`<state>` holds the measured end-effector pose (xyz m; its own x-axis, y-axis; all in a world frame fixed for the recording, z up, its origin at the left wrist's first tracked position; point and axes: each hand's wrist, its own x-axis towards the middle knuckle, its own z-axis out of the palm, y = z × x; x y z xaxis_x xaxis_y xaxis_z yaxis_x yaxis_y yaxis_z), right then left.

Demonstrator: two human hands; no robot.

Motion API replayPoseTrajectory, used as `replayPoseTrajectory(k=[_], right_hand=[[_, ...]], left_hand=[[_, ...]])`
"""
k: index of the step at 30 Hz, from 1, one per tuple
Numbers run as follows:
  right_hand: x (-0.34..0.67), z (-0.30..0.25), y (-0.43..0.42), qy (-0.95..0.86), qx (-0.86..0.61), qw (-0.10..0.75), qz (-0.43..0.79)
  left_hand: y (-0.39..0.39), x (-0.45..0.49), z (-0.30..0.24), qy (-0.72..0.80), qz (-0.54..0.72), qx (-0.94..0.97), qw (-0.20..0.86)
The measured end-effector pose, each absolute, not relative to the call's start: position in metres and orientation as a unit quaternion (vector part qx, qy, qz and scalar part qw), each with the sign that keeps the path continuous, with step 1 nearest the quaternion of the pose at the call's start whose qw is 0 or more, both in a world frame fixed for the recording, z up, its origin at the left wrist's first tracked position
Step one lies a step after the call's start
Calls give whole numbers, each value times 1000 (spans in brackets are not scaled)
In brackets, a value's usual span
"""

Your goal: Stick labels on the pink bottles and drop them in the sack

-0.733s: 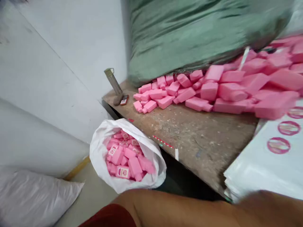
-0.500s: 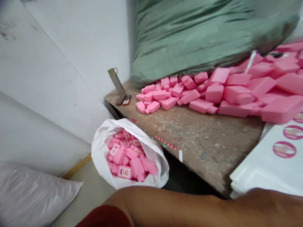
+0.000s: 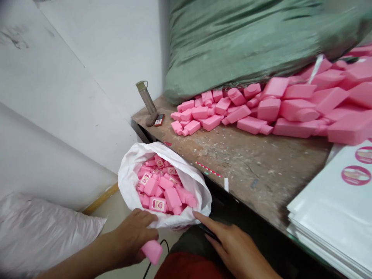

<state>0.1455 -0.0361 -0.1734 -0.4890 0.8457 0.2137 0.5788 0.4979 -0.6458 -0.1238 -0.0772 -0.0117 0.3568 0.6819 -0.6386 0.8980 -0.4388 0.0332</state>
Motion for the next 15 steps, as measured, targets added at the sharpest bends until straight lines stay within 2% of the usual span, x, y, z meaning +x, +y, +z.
replayPoseTrajectory(k=[4, 9, 12, 15], right_hand=[[109, -165, -10, -870, -385, 218, 219], [88, -126, 8, -865, -375, 296, 153], [84, -110, 8, -878, -340, 299, 159], [91, -112, 1, -869, -347, 305, 179]], left_hand=[[-74, -134, -18, 501, -234, 806, 210], [-73, -163, 41, 632, -99, 724, 258], [-69, -174, 77, 680, -20, 677, 281], [-48, -175, 72, 675, -27, 664, 321]])
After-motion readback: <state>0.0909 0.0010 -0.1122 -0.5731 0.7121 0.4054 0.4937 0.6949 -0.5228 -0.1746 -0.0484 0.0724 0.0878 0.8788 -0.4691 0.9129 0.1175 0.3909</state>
